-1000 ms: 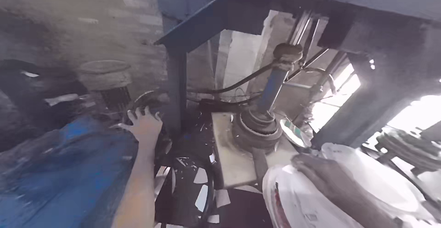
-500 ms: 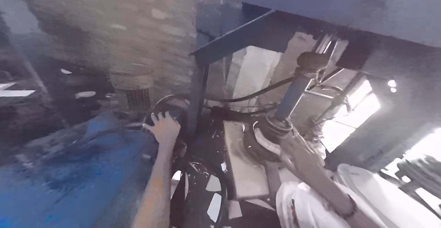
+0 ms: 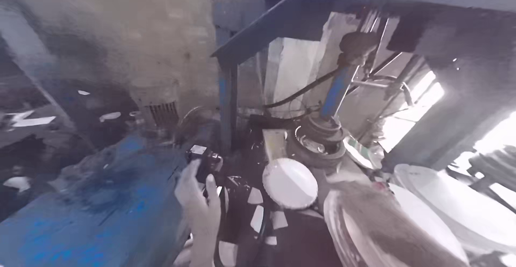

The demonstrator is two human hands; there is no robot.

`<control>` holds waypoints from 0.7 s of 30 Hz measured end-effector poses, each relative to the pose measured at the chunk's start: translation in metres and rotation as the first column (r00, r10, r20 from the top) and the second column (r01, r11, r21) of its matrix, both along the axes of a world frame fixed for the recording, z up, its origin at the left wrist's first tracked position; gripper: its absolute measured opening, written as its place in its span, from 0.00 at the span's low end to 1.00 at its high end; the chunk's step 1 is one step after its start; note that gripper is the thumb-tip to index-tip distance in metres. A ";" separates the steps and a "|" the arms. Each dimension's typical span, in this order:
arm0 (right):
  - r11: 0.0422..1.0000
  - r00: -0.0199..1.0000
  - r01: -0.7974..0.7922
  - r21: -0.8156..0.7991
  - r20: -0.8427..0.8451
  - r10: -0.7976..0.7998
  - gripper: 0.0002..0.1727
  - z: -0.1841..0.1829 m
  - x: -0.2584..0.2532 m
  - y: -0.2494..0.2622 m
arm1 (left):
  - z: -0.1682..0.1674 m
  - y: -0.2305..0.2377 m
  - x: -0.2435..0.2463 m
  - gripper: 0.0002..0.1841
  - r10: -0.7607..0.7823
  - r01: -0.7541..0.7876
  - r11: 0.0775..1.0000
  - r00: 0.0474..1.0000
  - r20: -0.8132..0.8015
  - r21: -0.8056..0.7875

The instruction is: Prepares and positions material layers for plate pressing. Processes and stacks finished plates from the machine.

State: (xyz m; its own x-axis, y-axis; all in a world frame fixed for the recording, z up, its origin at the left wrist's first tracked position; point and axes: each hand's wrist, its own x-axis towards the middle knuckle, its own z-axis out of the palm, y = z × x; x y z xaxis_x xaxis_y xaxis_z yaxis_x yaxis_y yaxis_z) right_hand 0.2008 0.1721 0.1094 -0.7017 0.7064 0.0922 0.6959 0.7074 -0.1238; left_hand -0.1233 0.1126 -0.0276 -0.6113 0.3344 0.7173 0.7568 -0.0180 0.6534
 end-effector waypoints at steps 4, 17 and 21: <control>0.683 0.694 0.720 0.122 -0.162 -0.702 0.33 -0.018 0.127 -0.017 | 0.015 0.007 0.075 0.20 -0.384 0.380 0.923 0.920 0.076 0.058; 0.754 0.309 0.628 0.193 -0.951 -0.014 0.32 -0.079 0.139 -0.038 | 0.059 0.076 0.217 0.33 -0.999 0.999 -0.038 -0.038 0.021 -0.022; 0.845 0.412 0.505 0.172 -0.909 -0.061 0.41 -0.089 0.152 -0.007 | 0.039 0.075 0.229 0.28 -0.974 0.976 0.218 0.218 0.056 -0.006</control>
State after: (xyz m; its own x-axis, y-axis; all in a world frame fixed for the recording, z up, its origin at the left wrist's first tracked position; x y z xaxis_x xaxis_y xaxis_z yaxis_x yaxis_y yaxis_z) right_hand 0.3525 0.1649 0.0208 0.1378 0.5910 0.7948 0.5505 0.6214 -0.5576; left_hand 0.1060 0.1879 0.0112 0.1883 0.7088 0.6798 0.1431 -0.7046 0.6951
